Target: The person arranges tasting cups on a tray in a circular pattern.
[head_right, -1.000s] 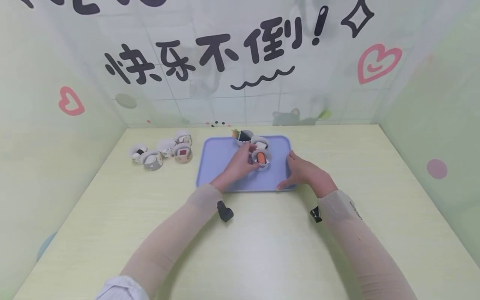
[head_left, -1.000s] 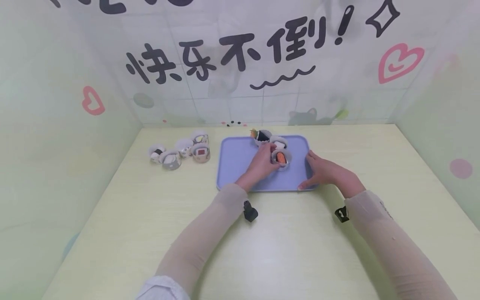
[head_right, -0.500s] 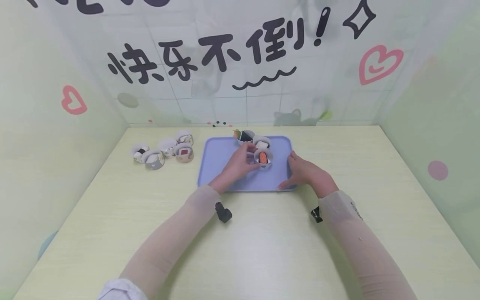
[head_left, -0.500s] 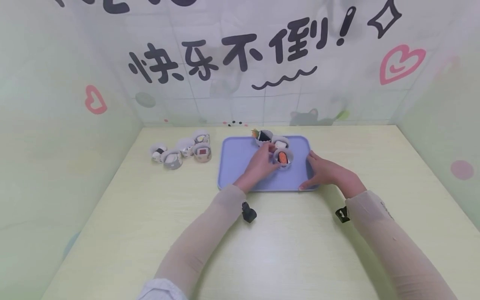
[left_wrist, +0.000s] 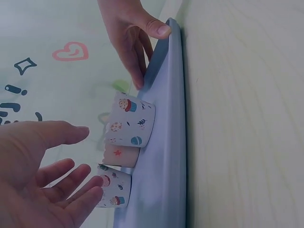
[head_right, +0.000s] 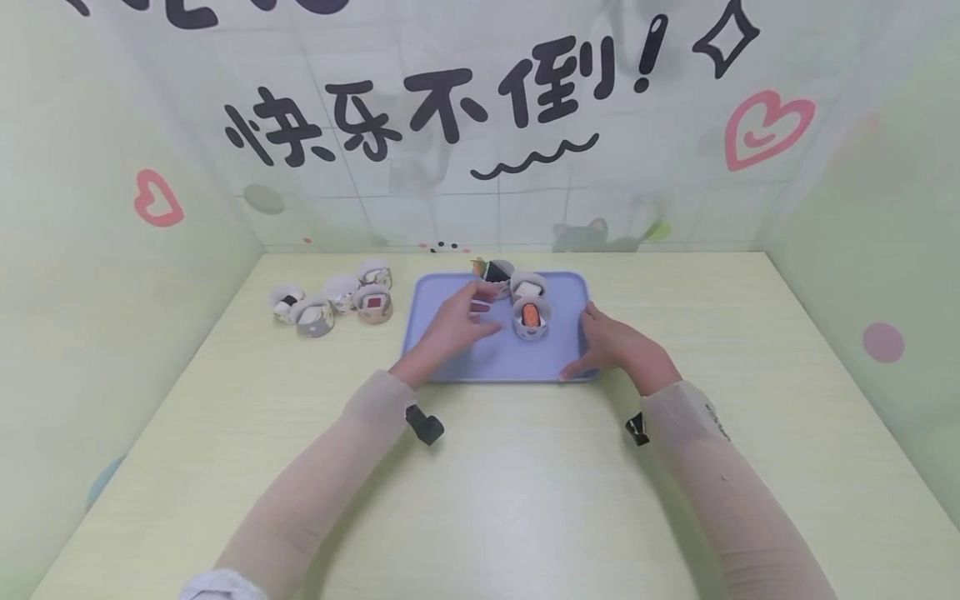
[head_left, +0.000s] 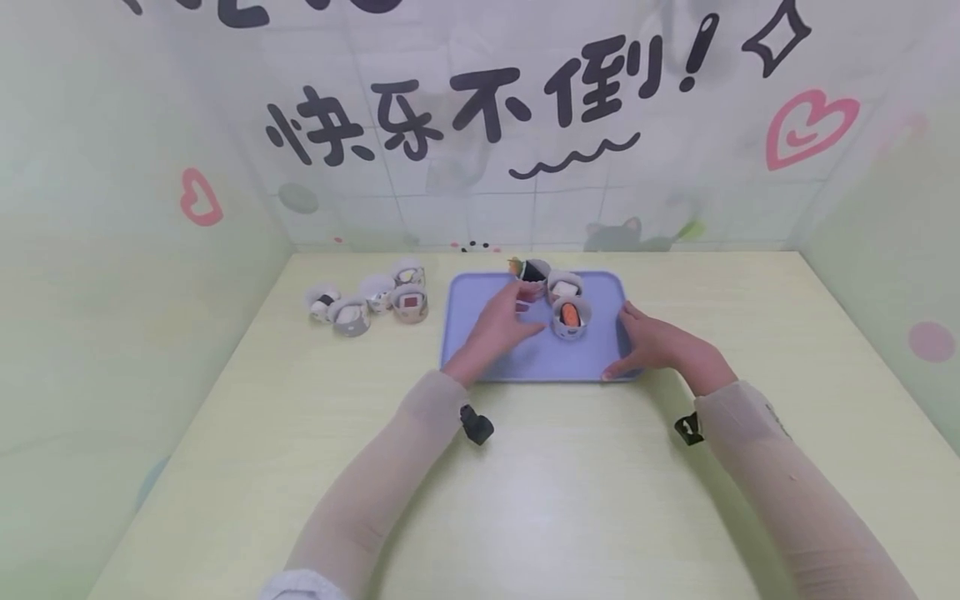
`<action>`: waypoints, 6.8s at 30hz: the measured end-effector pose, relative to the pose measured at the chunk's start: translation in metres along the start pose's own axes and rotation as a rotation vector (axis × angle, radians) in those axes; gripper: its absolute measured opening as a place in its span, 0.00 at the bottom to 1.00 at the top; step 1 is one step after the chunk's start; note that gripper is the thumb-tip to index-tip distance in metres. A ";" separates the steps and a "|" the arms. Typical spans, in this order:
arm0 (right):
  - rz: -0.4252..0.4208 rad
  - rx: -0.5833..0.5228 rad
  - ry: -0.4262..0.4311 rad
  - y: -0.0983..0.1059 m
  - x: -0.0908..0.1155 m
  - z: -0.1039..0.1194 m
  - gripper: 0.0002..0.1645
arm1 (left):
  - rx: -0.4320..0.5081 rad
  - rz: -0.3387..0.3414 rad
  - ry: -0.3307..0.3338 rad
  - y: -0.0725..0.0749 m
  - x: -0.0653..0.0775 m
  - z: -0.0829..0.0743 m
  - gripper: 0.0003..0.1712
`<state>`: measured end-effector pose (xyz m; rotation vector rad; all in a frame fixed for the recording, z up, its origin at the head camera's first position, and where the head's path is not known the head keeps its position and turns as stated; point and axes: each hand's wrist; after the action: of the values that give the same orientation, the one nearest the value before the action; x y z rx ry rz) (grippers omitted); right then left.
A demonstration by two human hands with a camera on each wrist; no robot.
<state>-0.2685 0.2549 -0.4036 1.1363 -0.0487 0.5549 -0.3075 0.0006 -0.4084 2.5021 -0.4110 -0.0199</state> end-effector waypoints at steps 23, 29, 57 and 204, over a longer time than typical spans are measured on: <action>0.005 0.003 -0.006 0.001 -0.001 0.002 0.78 | -0.061 -0.153 0.031 0.084 0.034 0.038 0.22; 0.011 -0.007 -0.024 0.002 -0.001 0.001 0.79 | -0.046 -0.229 0.042 0.116 0.041 0.058 0.23; 0.009 -0.014 -0.030 0.002 0.001 -0.002 0.79 | -0.063 -0.444 0.287 0.218 0.054 0.126 0.38; 0.016 -0.025 -0.049 0.000 -0.003 -0.004 0.80 | 0.009 -0.139 -0.001 0.114 0.045 0.042 0.31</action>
<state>-0.2719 0.2574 -0.4062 1.1258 -0.1071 0.5391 -0.3019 -0.1250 -0.3754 2.5349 -0.2376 -0.0750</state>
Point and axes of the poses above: each hand's wrist, its own x-axis away from the middle knuckle, its own y-axis out of the back of the hand, z = x × y, and after that the axes turned 6 degrees about y, right-handed
